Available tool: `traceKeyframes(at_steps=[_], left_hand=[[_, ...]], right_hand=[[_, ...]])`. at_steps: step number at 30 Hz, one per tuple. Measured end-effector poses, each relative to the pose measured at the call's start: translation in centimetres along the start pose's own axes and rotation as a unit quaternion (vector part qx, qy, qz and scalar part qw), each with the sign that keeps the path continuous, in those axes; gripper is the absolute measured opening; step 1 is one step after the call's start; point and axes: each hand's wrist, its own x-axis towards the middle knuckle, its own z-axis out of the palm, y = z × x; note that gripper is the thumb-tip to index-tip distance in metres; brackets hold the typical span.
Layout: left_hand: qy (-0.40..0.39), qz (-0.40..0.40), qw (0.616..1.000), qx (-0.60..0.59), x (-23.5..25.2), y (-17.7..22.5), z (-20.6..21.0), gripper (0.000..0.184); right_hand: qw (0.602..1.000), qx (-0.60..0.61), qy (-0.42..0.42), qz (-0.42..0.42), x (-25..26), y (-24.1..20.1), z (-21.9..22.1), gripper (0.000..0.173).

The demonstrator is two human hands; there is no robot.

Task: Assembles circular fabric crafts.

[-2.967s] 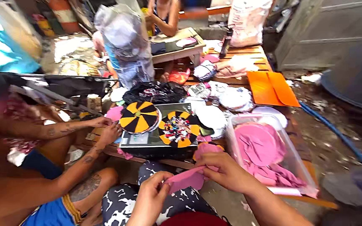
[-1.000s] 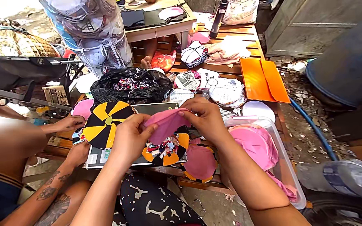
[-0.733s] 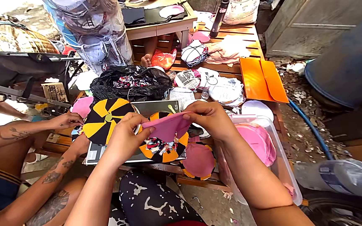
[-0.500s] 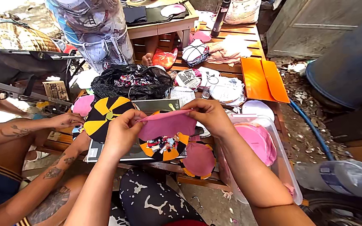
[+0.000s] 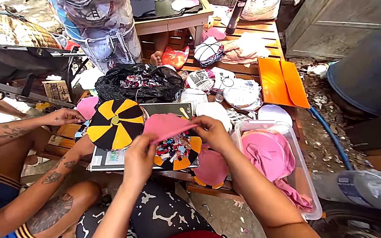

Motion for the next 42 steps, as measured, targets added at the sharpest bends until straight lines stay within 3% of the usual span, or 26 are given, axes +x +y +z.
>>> traceKeyframes(at_steps=[2,7,17,27,34,37,42], left_hand=[[-0.016,-0.01,1.0,-0.004,-2.1,-0.9,1.8,0.017],[-0.026,-0.021,0.999,0.002,-4.4,-1.5,3.8,0.016],[-0.026,0.015,0.998,0.054,-5.2,-2.0,4.1,0.019],[-0.042,0.034,0.995,0.084,-6.3,-3.3,4.8,0.018],[-0.042,0.051,0.995,0.077,-6.6,-3.1,5.1,0.018],[-0.058,0.056,0.994,0.073,-6.9,-3.1,4.6,0.029],[-0.042,0.004,0.998,0.056,-7.1,-3.2,3.6,0.028]], right_hand=[[0.999,-0.016,-0.029,0.029,-1.1,1.9,1.0,0.015],[0.998,-0.054,-0.036,-0.017,-2.7,3.6,2.0,0.018],[0.99,-0.115,-0.059,-0.061,-3.4,3.6,1.6,0.013],[0.953,-0.275,-0.061,-0.113,-5.3,4.8,1.9,0.022],[0.954,-0.268,-0.034,-0.127,-5.6,4.9,3.1,0.012],[0.952,-0.266,-0.032,-0.149,-6.0,4.9,2.8,0.018],[0.957,-0.255,-0.026,-0.135,-6.9,5.1,2.0,0.027]])
